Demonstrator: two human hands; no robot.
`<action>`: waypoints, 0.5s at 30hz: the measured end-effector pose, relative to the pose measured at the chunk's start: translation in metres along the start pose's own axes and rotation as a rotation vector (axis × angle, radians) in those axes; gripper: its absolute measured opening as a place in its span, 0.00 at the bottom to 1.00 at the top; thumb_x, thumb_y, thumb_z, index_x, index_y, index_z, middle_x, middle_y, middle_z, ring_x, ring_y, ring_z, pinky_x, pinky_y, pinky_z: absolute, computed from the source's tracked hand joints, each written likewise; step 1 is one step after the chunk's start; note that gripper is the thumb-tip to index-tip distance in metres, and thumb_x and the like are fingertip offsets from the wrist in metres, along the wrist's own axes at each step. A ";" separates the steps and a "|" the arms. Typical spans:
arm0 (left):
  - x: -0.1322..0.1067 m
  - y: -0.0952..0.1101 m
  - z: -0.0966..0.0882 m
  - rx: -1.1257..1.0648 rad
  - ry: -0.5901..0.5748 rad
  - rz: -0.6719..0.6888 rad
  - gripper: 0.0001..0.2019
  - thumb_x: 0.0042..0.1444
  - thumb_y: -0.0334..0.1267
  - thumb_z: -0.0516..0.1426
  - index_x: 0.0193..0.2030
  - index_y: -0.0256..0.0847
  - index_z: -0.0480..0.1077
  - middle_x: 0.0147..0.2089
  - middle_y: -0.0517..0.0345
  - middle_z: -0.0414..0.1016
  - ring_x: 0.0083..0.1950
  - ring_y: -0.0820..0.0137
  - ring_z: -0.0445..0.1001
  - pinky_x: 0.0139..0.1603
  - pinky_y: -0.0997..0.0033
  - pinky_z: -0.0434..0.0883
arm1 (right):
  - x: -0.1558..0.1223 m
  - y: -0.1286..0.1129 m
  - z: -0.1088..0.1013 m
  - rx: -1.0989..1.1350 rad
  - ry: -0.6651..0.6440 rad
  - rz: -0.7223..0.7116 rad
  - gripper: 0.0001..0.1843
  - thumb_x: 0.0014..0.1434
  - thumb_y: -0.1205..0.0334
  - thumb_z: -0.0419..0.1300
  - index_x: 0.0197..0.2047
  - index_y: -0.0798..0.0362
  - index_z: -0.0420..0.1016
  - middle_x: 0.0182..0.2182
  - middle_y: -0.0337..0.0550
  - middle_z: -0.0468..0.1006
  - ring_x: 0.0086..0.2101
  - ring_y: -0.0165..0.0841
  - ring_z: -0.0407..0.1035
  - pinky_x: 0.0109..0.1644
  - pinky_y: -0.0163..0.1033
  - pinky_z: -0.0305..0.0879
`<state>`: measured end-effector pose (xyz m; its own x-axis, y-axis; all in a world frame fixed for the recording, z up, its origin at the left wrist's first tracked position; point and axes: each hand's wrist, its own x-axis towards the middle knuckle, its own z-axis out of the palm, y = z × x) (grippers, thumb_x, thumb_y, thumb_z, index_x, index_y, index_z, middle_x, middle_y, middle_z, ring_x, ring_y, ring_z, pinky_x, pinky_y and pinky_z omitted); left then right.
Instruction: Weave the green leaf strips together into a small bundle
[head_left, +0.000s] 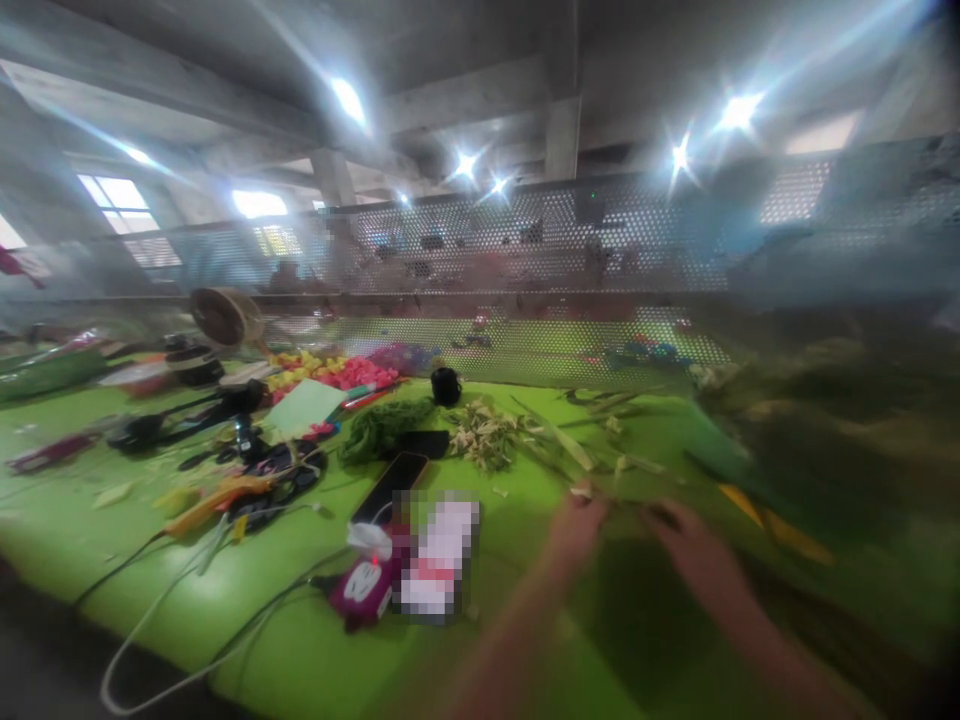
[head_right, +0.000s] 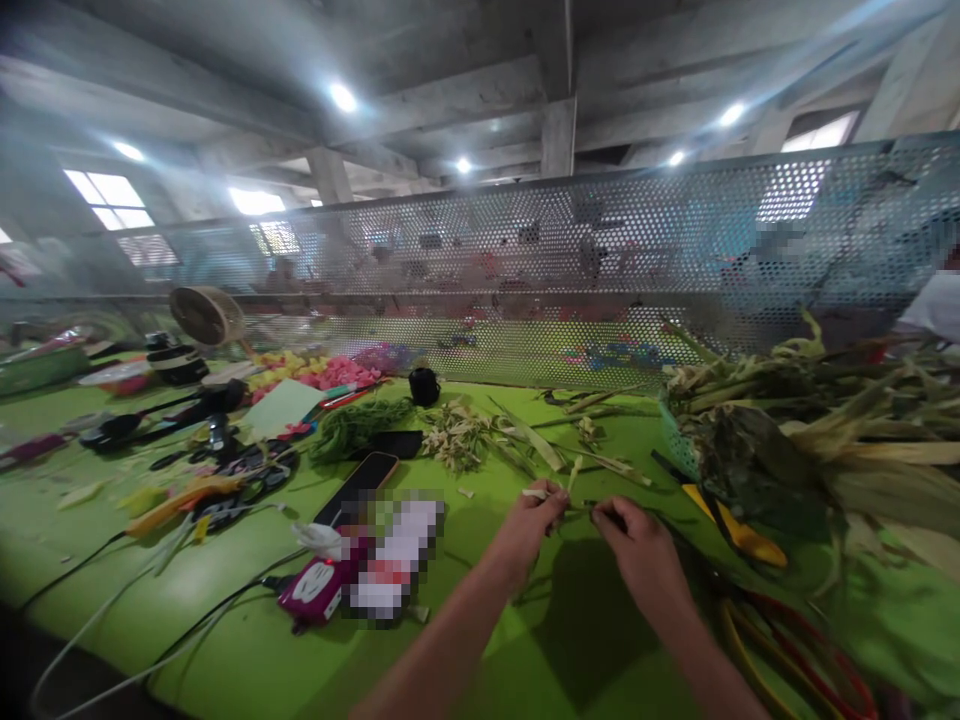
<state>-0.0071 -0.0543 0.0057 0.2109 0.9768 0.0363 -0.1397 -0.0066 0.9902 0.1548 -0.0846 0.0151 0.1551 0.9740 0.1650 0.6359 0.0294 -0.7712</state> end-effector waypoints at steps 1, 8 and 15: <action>0.000 0.000 -0.001 0.018 -0.013 0.007 0.07 0.54 0.40 0.55 0.34 0.38 0.69 0.22 0.66 0.60 0.25 0.76 0.58 0.29 0.76 0.57 | 0.000 -0.002 -0.001 0.019 -0.001 0.007 0.13 0.52 0.48 0.56 0.30 0.46 0.76 0.31 0.39 0.82 0.31 0.37 0.73 0.36 0.38 0.64; -0.005 0.008 0.002 0.153 -0.205 0.024 0.12 0.54 0.43 0.56 0.37 0.36 0.72 0.30 0.57 0.71 0.32 0.72 0.65 0.38 0.72 0.63 | -0.001 -0.028 -0.009 0.342 0.020 0.158 0.17 0.40 0.45 0.60 0.27 0.49 0.77 0.30 0.40 0.81 0.36 0.43 0.72 0.39 0.41 0.65; -0.012 0.007 0.010 0.262 -0.250 -0.119 0.10 0.51 0.42 0.57 0.32 0.37 0.72 0.28 0.60 0.67 0.30 0.74 0.62 0.36 0.73 0.63 | 0.001 -0.023 -0.007 0.424 0.184 0.226 0.13 0.36 0.48 0.61 0.22 0.49 0.71 0.22 0.37 0.75 0.30 0.37 0.68 0.37 0.40 0.63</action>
<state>-0.0006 -0.0682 0.0139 0.4452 0.8917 -0.0815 0.1453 0.0179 0.9892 0.1456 -0.0860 0.0369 0.4081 0.9120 0.0413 0.2149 -0.0520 -0.9752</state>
